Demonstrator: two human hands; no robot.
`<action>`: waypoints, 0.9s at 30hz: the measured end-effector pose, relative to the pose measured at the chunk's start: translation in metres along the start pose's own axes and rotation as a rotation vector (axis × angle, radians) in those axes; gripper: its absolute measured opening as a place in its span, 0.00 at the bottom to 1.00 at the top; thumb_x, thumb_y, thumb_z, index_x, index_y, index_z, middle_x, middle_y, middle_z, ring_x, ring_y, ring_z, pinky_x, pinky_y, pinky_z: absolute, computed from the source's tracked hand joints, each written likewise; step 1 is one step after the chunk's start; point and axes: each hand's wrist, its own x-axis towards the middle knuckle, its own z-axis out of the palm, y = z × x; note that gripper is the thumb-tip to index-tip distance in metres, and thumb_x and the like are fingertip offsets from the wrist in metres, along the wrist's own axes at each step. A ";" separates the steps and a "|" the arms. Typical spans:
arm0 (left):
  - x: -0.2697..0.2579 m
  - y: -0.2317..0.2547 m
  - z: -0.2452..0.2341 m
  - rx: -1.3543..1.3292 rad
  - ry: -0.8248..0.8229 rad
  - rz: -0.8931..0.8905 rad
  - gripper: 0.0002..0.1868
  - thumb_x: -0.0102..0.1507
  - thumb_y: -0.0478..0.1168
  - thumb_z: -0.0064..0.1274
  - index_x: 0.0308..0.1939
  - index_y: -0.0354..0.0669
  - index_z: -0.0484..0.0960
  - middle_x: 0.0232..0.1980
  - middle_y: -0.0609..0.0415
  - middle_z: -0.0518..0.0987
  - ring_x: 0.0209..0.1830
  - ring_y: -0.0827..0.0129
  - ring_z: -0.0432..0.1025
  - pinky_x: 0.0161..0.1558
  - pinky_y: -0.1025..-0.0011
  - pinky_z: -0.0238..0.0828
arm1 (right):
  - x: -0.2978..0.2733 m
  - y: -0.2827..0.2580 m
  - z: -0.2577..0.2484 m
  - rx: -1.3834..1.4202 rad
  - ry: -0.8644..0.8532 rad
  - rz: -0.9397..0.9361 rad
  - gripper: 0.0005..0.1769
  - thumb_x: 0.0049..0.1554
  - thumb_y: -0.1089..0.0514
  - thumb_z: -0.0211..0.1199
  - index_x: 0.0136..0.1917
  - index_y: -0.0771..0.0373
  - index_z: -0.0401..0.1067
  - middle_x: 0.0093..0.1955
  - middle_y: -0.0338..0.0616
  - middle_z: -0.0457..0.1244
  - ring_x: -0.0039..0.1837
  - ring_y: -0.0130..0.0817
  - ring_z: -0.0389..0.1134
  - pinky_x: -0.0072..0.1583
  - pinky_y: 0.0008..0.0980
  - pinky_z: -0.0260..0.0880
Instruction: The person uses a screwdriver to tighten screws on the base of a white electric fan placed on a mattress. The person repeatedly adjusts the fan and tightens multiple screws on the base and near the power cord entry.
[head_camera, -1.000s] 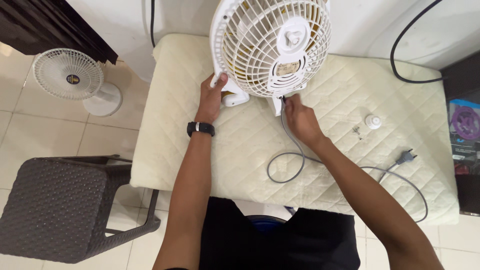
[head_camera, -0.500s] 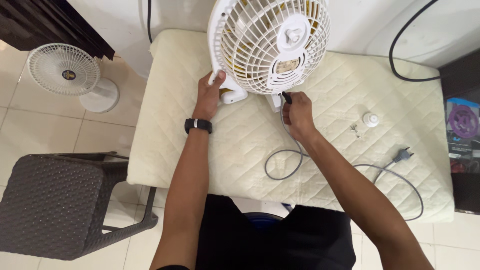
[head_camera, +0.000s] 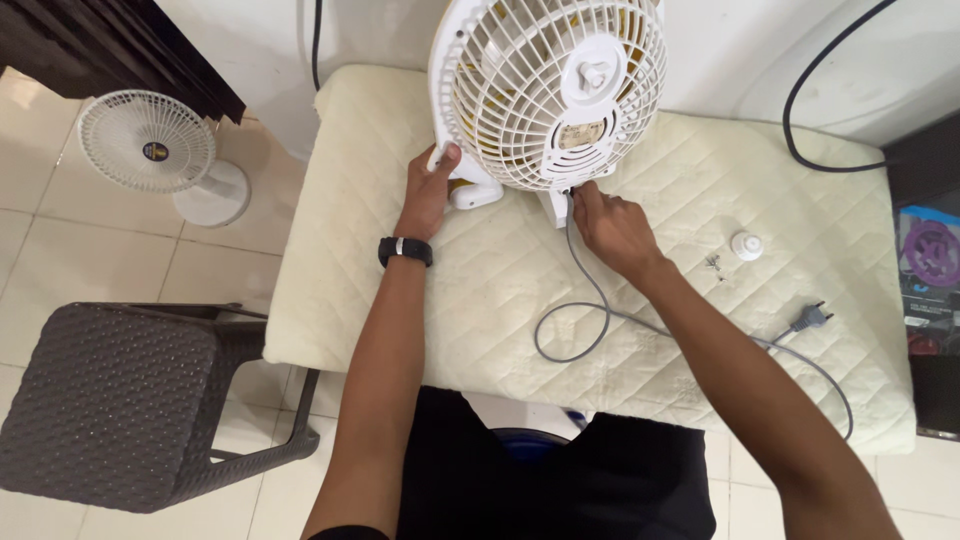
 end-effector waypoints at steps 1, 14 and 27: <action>-0.001 -0.001 0.000 -0.001 -0.004 -0.001 0.34 0.65 0.60 0.57 0.57 0.30 0.79 0.50 0.53 0.82 0.48 0.70 0.76 0.53 0.67 0.77 | -0.001 0.002 0.000 0.019 -0.025 0.009 0.07 0.67 0.62 0.51 0.55 0.69 0.62 0.31 0.59 0.66 0.31 0.55 0.68 0.36 0.50 0.67; 0.001 0.000 0.001 -0.003 -0.014 -0.011 0.35 0.66 0.60 0.55 0.62 0.30 0.76 0.53 0.51 0.82 0.51 0.69 0.77 0.56 0.67 0.76 | 0.008 -0.020 0.017 1.550 0.113 1.087 0.13 0.68 0.52 0.41 0.49 0.58 0.64 0.29 0.31 0.49 0.29 0.22 0.46 0.31 0.25 0.44; -0.034 0.012 0.021 0.011 0.123 0.044 0.31 0.68 0.55 0.54 0.62 0.29 0.76 0.53 0.49 0.82 0.48 0.69 0.78 0.49 0.68 0.79 | -0.035 -0.054 -0.016 1.359 0.036 0.883 0.09 0.65 0.51 0.54 0.56 0.55 0.68 0.33 0.32 0.56 0.34 0.22 0.53 0.37 0.25 0.56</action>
